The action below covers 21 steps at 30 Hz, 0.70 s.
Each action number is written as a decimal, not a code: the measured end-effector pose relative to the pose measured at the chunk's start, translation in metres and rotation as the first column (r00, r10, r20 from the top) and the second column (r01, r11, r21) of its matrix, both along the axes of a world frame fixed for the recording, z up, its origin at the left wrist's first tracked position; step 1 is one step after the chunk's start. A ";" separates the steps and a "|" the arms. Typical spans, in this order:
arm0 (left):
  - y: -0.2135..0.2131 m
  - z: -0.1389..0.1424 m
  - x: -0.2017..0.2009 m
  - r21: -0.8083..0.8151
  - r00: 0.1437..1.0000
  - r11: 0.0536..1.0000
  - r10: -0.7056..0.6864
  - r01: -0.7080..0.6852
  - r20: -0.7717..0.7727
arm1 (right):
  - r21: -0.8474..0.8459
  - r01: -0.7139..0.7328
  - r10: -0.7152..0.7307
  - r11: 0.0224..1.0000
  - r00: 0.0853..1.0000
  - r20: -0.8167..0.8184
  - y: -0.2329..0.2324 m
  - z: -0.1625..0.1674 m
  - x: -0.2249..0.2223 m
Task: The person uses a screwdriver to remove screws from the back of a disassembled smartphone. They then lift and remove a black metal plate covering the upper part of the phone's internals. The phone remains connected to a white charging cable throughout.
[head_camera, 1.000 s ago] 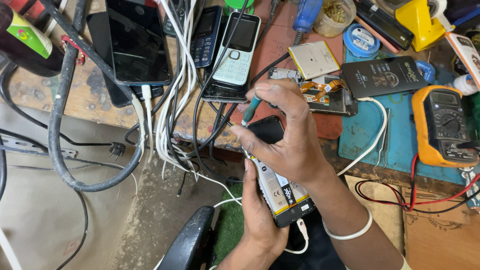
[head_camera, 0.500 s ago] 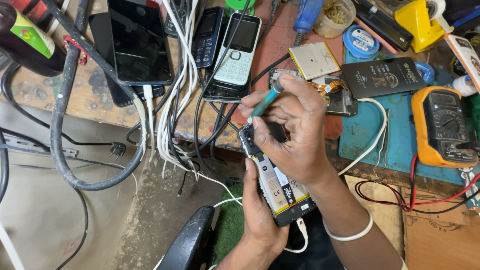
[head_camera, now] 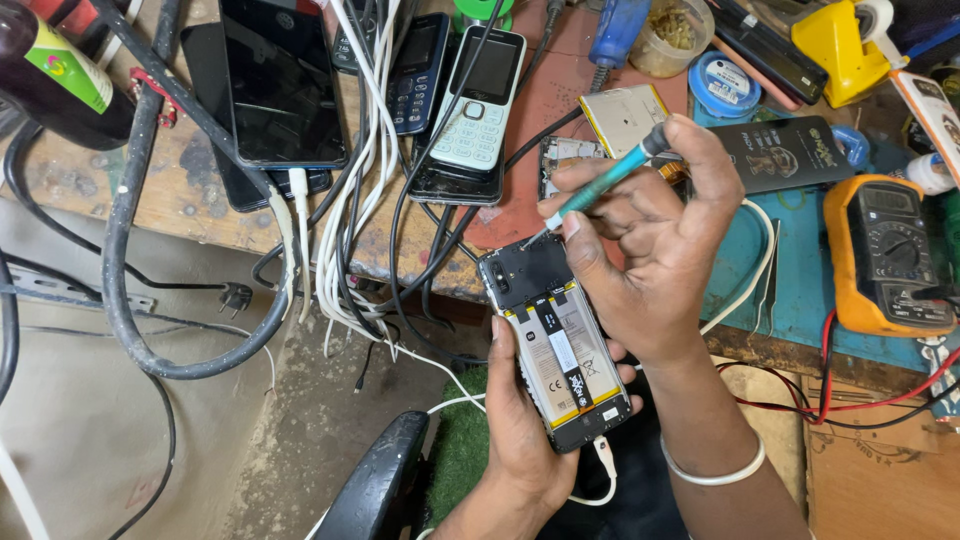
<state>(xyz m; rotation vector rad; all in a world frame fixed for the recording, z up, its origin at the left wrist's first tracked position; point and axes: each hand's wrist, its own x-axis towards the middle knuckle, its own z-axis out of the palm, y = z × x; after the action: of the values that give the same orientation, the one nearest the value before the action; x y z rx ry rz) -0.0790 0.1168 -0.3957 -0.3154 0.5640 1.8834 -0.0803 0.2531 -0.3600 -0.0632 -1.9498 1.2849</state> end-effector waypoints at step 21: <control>-0.001 0.005 0.003 0.010 1.000 1.000 -0.002 0.002 -0.012 | 0.023 0.059 -0.060 0.998 0.998 0.022 0.009 -0.002 0.006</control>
<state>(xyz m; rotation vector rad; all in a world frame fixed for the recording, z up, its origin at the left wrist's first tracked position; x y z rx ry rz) -0.0763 0.1160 -0.3908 -0.2976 0.5623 1.8868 -0.0741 0.2623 -0.3618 -0.1237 -1.9665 1.2279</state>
